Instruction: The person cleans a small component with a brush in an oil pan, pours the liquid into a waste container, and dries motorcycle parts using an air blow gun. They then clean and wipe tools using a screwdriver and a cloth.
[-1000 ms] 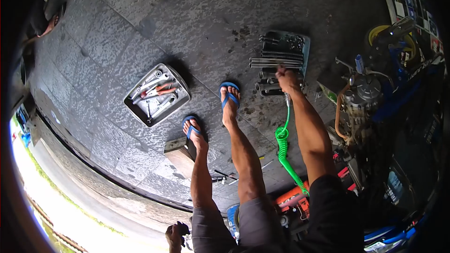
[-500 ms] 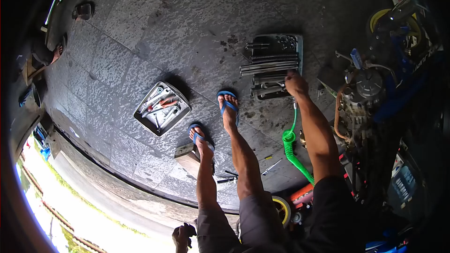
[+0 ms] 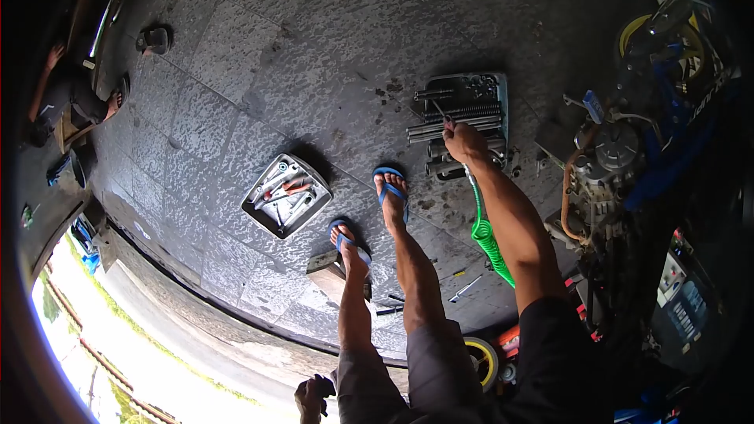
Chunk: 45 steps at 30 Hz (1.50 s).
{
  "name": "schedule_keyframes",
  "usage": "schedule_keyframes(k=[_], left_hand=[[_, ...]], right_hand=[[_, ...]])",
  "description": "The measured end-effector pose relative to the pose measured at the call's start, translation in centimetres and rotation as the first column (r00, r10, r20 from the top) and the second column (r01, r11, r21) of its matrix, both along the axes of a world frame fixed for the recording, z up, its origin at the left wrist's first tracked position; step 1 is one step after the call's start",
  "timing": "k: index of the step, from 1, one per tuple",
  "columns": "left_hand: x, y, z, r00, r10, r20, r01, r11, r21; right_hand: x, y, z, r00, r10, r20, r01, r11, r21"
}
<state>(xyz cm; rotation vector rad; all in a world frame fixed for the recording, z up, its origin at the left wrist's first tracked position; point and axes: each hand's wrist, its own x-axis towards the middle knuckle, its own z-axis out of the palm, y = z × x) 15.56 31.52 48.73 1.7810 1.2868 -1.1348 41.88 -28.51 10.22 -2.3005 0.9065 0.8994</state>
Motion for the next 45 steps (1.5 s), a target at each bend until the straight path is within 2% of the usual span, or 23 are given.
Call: schedule_keyframes(k=[2,4,8,10,12,16,17,18,20,22,23,24,26,27,29,34,36,37,39,40,41,44,45], left_hand=[[-1.2,0.2,-0.2,0.999,-0.018,0.040,0.018,1.000,0.011],[-1.2,-0.6,-0.3,0.999,-0.015,0.028,0.014,0.999,0.037],[-2.6,0.1,-0.8,0.998,-0.068,-0.005,0.068,0.995,0.077],[-3.6,0.5,-0.7,1.000,0.019,0.021,-0.020,0.999,0.035],[-2.1,-1.2,0.2,1.000,0.011,0.018,-0.012,0.999,0.046],[1.0,-3.9,1.2,0.994,-0.074,-0.080,0.080,0.994,0.076],[-0.5,-2.8,0.6,0.999,-0.039,0.035,0.040,0.999,-0.014],[-1.6,-2.0,0.4,0.999,-0.041,0.034,0.042,0.999,-0.015],[-2.3,-1.4,0.3,0.997,-0.021,0.077,0.013,0.995,0.100],[-1.2,-1.5,0.5,0.999,-0.019,0.029,0.017,0.998,0.067],[-0.7,-1.8,0.7,1.000,-0.012,-0.017,0.013,0.999,0.035],[-1.3,-1.4,0.4,1.000,-0.015,-0.019,0.016,0.999,0.033],[-2.6,-0.6,-0.3,0.988,-0.139,0.069,0.131,0.985,0.114],[-2.3,-0.4,-0.2,0.987,-0.144,0.069,0.136,0.984,0.113],[-0.7,-0.7,0.4,0.993,-0.106,-0.060,0.111,0.989,0.093],[3.2,-3.3,0.8,0.995,-0.091,-0.043,0.092,0.995,0.027],[3.5,-2.8,1.1,0.994,-0.099,-0.050,0.100,0.995,0.023],[3.5,-2.5,1.2,0.994,-0.102,-0.048,0.103,0.994,0.031],[3.2,-1.5,0.8,0.993,-0.110,-0.046,0.111,0.993,0.033],[2.7,-0.7,0.7,0.988,-0.141,-0.058,0.144,0.989,0.041],[2.3,-0.3,0.5,0.983,-0.169,-0.066,0.173,0.984,0.046],[2.7,-2.2,0.5,0.995,-0.092,0.036,0.093,0.996,-0.005],[3.0,-2.8,0.8,0.995,-0.096,0.036,0.096,0.995,-0.001]], right_hand=[[0.5,0.1,-0.2,0.999,0.035,-0.023,-0.035,0.999,0.028],[1.4,-0.1,0.9,0.985,-0.085,-0.153,0.084,0.996,-0.016],[0.1,-1.1,-1.3,0.981,-0.097,-0.168,0.082,0.992,-0.094],[0.3,-1.0,-0.8,0.992,-0.023,-0.128,0.016,0.998,-0.055],[0.1,-1.2,-0.3,0.991,-0.130,0.013,0.131,0.988,-0.088],[1.0,-2.1,1.1,0.990,-0.094,-0.110,0.085,0.993,-0.081],[1.0,-2.4,1.3,0.989,-0.094,-0.110,0.085,0.993,-0.080],[0.7,-3.0,1.4,0.983,-0.122,-0.140,0.107,0.988,-0.111],[0.1,-4.0,1.4,0.973,-0.157,-0.171,0.133,0.981,-0.142],[-0.4,-5.2,1.5,0.889,-0.276,-0.365,0.331,0.939,0.097],[-3.1,-7.0,-2.6,0.898,0.014,-0.439,0.059,0.987,0.152],[-5.6,-8.3,-5.2,0.897,0.010,-0.441,0.063,0.987,0.150],[-8.6,-9.8,-8.0,0.967,-0.090,-0.239,0.044,0.981,-0.190],[-6.7,-8.6,-3.0,0.927,-0.346,-0.143,0.316,0.928,-0.195],[-6.9,-9.1,-2.1,0.932,-0.333,-0.141,0.307,0.935,-0.179],[-8.1,-9.4,-0.6,0.905,-0.412,-0.104,0.392,0.904,-0.168],[-9.5,-8.4,0.0,0.944,-0.317,0.093,0.326,0.940,-0.103],[-10.4,-7.9,0.5,0.942,-0.326,0.086,0.334,0.937,-0.103],[-10.6,-5.8,5.1,0.861,-0.307,-0.405,0.378,0.920,0.105],[-13.1,-4.7,5.2,0.937,-0.135,-0.322,0.196,0.967,0.164],[-15.0,-3.8,5.3,0.913,-0.203,-0.353,0.314,0.903,0.293],[-18.1,-2.5,4.9,0.867,-0.236,-0.440,0.259,0.966,-0.009],[-18.8,-2.0,4.8,0.866,-0.238,-0.441,0.262,0.965,-0.005]])
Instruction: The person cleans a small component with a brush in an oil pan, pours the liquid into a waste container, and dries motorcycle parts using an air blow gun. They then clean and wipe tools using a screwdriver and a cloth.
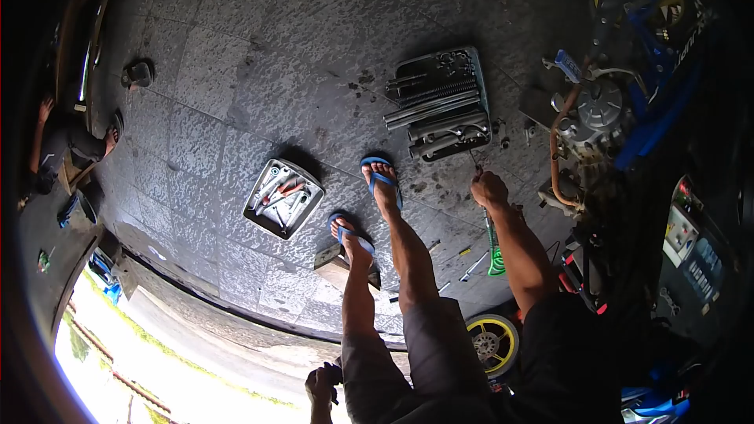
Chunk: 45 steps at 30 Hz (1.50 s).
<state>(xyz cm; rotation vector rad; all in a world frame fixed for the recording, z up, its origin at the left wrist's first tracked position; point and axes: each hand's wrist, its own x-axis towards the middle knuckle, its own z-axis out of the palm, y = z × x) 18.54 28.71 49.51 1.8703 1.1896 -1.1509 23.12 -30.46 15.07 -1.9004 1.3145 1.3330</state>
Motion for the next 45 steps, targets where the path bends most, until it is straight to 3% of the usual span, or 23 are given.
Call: schedule_keyframes(k=[3,5,10,12,17,19,20,22,24,27,28,29,30,33,34,35,38,40,41,42,43,44,45], left_hand=[[0.5,-0.3,0.3,0.994,-0.060,-0.096,0.065,0.997,0.045],[0.2,-0.1,0.4,0.993,-0.080,-0.088,0.084,0.996,0.043],[0.3,-0.2,1.2,0.996,-0.081,-0.048,0.085,0.993,0.083],[1.3,-1.0,1.8,0.997,-0.015,-0.078,0.018,0.999,0.037],[-0.1,1.3,1.9,0.996,-0.065,-0.059,0.070,0.994,0.084],[-0.8,2.2,1.9,0.996,-0.071,-0.053,0.077,0.991,0.112],[-0.6,1.8,2.0,0.996,-0.066,-0.059,0.072,0.991,0.114],[0.3,0.2,2.0,0.996,-0.046,-0.079,0.054,0.992,0.110],[0.1,-0.3,1.9,0.997,-0.012,-0.079,0.018,0.996,0.082],[0.5,-2.0,1.4,0.993,0.006,-0.116,-0.005,1.000,0.005],[0.4,-2.6,1.1,0.996,0.013,-0.087,-0.015,1.000,-0.020],[0.3,-3.0,1.1,0.998,0.019,-0.059,-0.022,0.999,-0.046],[-0.4,-2.7,0.6,0.999,0.034,0.002,-0.033,0.994,-0.107],[-0.8,-2.4,0.6,0.999,-0.010,-0.053,0.010,1.000,-0.003],[-1.3,-1.6,0.7,0.999,0.018,-0.051,-0.020,0.999,-0.035],[-1.4,-1.5,1.2,0.999,0.034,-0.039,-0.034,0.999,-0.015],[-2.2,-0.7,0.9,0.998,0.023,-0.052,-0.019,0.997,0.072],[-2.6,-0.4,1.0,0.996,0.092,0.007,-0.092,0.996,-0.004],[-2.7,-0.5,0.9,0.987,0.156,0.047,-0.151,0.984,-0.098],[-1.8,-1.5,1.3,0.991,0.130,-0.037,-0.129,0.992,0.009],[-2.2,-1.5,1.1,0.990,0.134,-0.029,-0.134,0.991,0.019],[-2.9,-1.1,0.8,0.990,0.139,0.021,-0.137,0.988,-0.067],[-3.7,-0.1,-0.1,0.986,0.145,0.078,-0.132,0.979,-0.153]], right_hand=[[0.1,1.5,0.4,0.993,0.115,0.001,-0.115,0.992,0.042],[0.9,1.6,1.4,0.996,-0.084,-0.026,0.075,0.967,-0.242],[1.0,3.4,1.0,0.999,-0.016,-0.032,0.011,0.989,-0.151],[1.9,3.2,1.4,0.986,-0.133,-0.096,0.109,0.970,-0.217],[0.5,2.6,-1.3,0.995,-0.102,-0.008,0.097,0.961,-0.259],[0.6,2.4,-2.3,0.995,-0.076,-0.067,0.085,0.986,0.143],[0.7,3.2,-0.6,0.996,0.074,0.054,-0.089,0.921,0.380],[0.4,5.7,0.0,0.980,-0.033,-0.196,0.177,0.596,0.783],[3.3,8.7,4.0,0.966,0.201,-0.164,0.026,0.554,0.832],[4.8,11.6,5.7,0.962,0.266,-0.057,-0.077,0.466,0.881],[4.2,12.6,5.5,0.903,0.364,0.229,-0.416,0.607,0.677],[3.9,13.5,5.6,0.741,0.501,0.447,-0.659,0.669,0.342],[4.5,14.1,4.9,0.839,0.419,0.346,-0.525,0.790,0.316],[6.1,14.5,4.5,0.805,0.450,0.388,-0.559,0.794,0.238],[6.5,14.2,4.8,0.838,0.384,0.388,-0.482,0.855,0.195],[5.3,13.6,2.5,0.824,0.461,0.329,-0.527,0.837,0.147],[4.9,13.2,0.0,0.714,0.652,0.255,-0.700,0.667,0.256],[7.5,14.4,0.6,0.888,0.447,0.110,-0.427,0.710,0.561],[8.7,15.8,1.3,0.882,0.454,0.126,-0.440,0.696,0.567],[9.8,17.7,2.4,0.841,0.423,0.338,-0.537,0.735,0.414],[10.6,19.2,2.8,0.748,0.395,0.533,-0.582,0.777,0.241],[8.4,22.4,-3.3,0.122,0.629,0.768,-0.440,0.728,-0.526],[9.9,23.4,-3.4,0.111,0.621,0.776,-0.434,0.733,-0.525]])
